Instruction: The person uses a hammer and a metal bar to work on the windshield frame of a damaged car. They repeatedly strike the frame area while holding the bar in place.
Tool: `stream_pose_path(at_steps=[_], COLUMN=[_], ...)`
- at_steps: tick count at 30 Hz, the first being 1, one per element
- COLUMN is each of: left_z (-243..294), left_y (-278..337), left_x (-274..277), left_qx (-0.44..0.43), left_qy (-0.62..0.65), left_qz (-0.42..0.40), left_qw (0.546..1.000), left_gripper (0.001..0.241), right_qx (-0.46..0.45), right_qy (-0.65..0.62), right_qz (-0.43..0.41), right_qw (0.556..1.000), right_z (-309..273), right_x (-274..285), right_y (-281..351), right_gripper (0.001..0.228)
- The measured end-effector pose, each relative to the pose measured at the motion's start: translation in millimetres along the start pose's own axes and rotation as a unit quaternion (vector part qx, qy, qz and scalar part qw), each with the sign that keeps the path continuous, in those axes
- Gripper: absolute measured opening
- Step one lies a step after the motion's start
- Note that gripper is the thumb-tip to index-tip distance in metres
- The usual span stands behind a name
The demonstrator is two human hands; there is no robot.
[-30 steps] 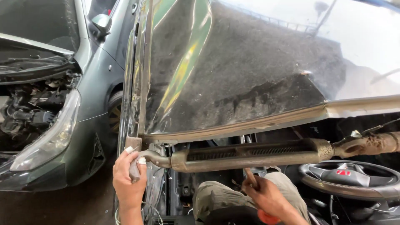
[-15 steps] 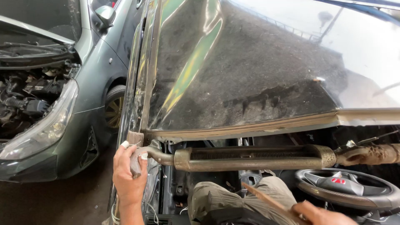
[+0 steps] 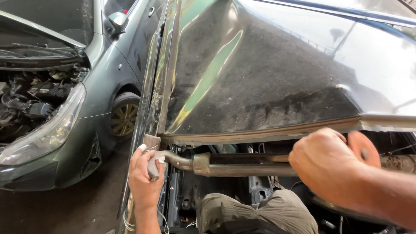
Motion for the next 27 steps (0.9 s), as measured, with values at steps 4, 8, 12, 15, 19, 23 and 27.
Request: stream_pose_path(at_steps=[4,8,12,15,19,23,27], left_z=[0.2,-0.4,1.7,-0.8,-1.8,-0.8,-0.2], left_y=[-0.5,1.5,-0.1,1.0,1.2,1.3,2.0], left_x=[-0.4,0.7,1.4,0.7,0.6,0.2,1.2], left_qx=[0.005,0.013,0.016,0.017,0.018,0.007,0.010], left_qy=[0.000,0.001,-0.008,-0.004,-0.008,-0.022,-0.010], left_qz=[0.006,0.014,0.009,0.011,0.013,0.016,0.014], left_qw=[1.000,1.000,1.000,1.000,1.000,1.000,1.000], left_gripper=[0.030,0.029,0.031,0.030,0.031,0.030,0.031], right_qx=[0.020,0.024,0.039,0.033,0.047,0.032,0.066], right_qy=[0.020,0.021,-0.045,-0.095,-0.189,-0.286,-0.460], right_qz=[0.013,-0.004,0.006,-0.036,-0.094,-0.138,-0.006], right_qw=[1.000,0.999,0.998,0.994,0.976,0.948,0.885], right_z=[-2.7,-2.8,10.7,21.4,41.4,60.1,62.6], right_x=[27.3,30.1,50.3,54.5,60.0,42.0,14.4], right_y=[-16.7,-34.9,-33.3,-24.6,-0.7,14.0,-7.1], right_gripper=[0.006,0.012,0.015,0.022,0.036,0.043,0.035])
Point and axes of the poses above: each hand's wrist, its own y-axis away from the middle knuckle, its own x-axis out of the back of the hand, z = x × y, the point moved 9 cm from there along -y, towards the middle knuckle, and after that the axes turned 7 degrees about y, right-handed, at the moved point
